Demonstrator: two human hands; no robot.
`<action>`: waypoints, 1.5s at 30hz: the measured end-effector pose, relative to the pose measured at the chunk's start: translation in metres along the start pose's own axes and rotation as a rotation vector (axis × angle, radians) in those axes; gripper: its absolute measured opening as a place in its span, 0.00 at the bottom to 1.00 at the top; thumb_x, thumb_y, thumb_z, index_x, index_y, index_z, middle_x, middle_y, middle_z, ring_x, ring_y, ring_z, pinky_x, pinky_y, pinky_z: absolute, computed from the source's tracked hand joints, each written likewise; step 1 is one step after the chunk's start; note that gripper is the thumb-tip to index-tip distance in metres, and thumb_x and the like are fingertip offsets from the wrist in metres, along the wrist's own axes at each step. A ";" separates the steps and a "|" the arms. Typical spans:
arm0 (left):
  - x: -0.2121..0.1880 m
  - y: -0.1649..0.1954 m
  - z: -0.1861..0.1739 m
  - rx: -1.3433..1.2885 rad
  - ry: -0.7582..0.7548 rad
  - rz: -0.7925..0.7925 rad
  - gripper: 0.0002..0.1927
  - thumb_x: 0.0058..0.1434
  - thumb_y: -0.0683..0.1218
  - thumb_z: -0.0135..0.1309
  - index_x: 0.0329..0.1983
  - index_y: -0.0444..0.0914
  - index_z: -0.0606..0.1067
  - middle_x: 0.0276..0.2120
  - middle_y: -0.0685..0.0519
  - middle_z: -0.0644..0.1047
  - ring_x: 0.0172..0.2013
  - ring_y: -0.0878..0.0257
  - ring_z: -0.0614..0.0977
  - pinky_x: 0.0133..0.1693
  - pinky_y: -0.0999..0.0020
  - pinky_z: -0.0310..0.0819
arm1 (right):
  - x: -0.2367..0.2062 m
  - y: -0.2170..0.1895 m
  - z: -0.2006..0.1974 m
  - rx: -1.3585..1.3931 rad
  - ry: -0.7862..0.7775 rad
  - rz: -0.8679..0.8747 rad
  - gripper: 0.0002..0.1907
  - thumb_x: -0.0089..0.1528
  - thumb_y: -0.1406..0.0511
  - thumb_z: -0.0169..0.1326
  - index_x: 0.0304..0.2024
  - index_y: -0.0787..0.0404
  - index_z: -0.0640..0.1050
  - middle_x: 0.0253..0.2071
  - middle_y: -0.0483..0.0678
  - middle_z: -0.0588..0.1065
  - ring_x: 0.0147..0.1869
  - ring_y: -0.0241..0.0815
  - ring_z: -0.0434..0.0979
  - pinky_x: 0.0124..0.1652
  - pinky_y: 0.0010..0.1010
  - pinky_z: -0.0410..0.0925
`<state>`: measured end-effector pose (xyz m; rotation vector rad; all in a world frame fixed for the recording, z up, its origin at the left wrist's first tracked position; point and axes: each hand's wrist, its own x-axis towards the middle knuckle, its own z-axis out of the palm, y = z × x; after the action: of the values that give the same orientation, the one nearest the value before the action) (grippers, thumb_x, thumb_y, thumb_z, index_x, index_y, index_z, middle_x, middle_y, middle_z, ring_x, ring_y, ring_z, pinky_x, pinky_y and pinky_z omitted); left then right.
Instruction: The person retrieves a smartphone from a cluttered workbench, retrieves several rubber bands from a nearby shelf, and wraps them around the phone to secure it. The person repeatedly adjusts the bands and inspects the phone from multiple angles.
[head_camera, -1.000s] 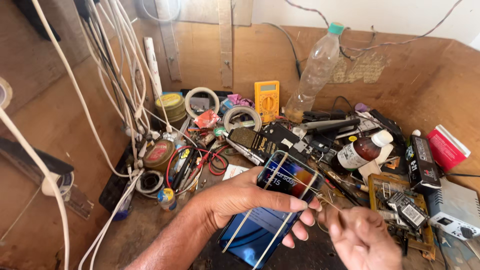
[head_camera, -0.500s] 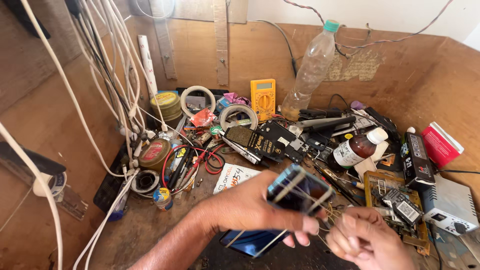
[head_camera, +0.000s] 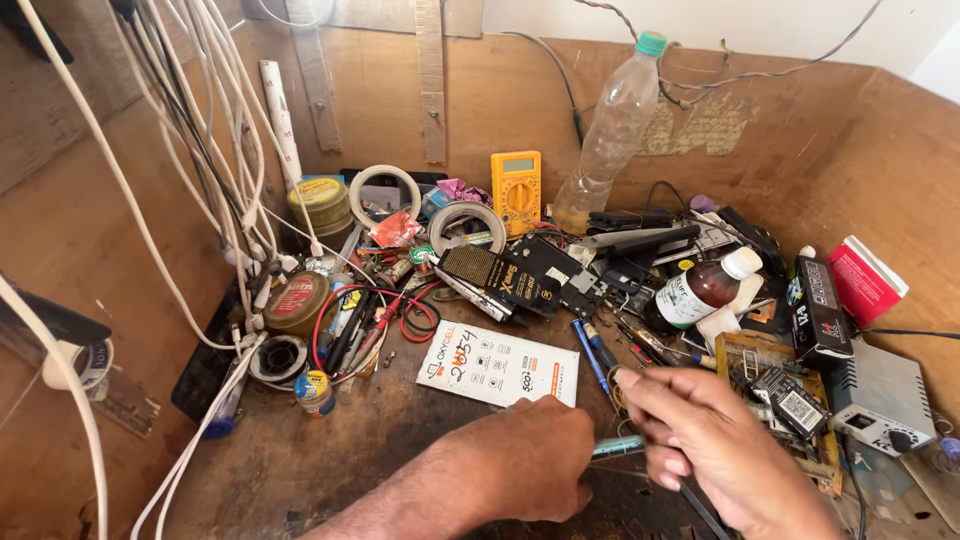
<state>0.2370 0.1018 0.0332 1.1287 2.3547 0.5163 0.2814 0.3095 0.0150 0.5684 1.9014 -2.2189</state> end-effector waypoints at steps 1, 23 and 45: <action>0.002 0.000 0.001 0.017 0.008 -0.006 0.14 0.55 0.46 0.59 0.38 0.29 0.80 0.35 0.36 0.82 0.40 0.42 0.85 0.45 0.51 0.81 | -0.002 0.000 0.003 -0.014 -0.003 -0.070 0.13 0.66 0.62 0.55 0.32 0.67 0.74 0.20 0.41 0.61 0.19 0.34 0.57 0.20 0.31 0.54; -0.002 -0.036 -0.018 -1.172 -0.125 0.072 0.21 0.56 0.41 0.65 0.52 0.32 0.77 0.39 0.47 0.82 0.30 0.59 0.85 0.27 0.66 0.83 | -0.014 0.070 0.041 -0.399 0.550 -0.946 0.07 0.57 0.73 0.62 0.39 0.70 0.84 0.35 0.56 0.82 0.29 0.39 0.85 0.27 0.28 0.76; -0.020 -0.044 0.023 -1.912 -0.176 0.154 0.20 0.66 0.39 0.59 0.61 0.32 0.73 0.45 0.43 0.81 0.38 0.52 0.85 0.41 0.56 0.84 | -0.008 0.064 0.047 -0.333 0.438 -1.081 0.16 0.61 0.76 0.58 0.52 0.71 0.80 0.47 0.57 0.83 0.51 0.42 0.84 0.52 0.27 0.73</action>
<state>0.2340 0.0629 -0.0028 0.2687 0.6996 1.8972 0.3034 0.2509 -0.0353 -0.1176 3.2944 -2.2466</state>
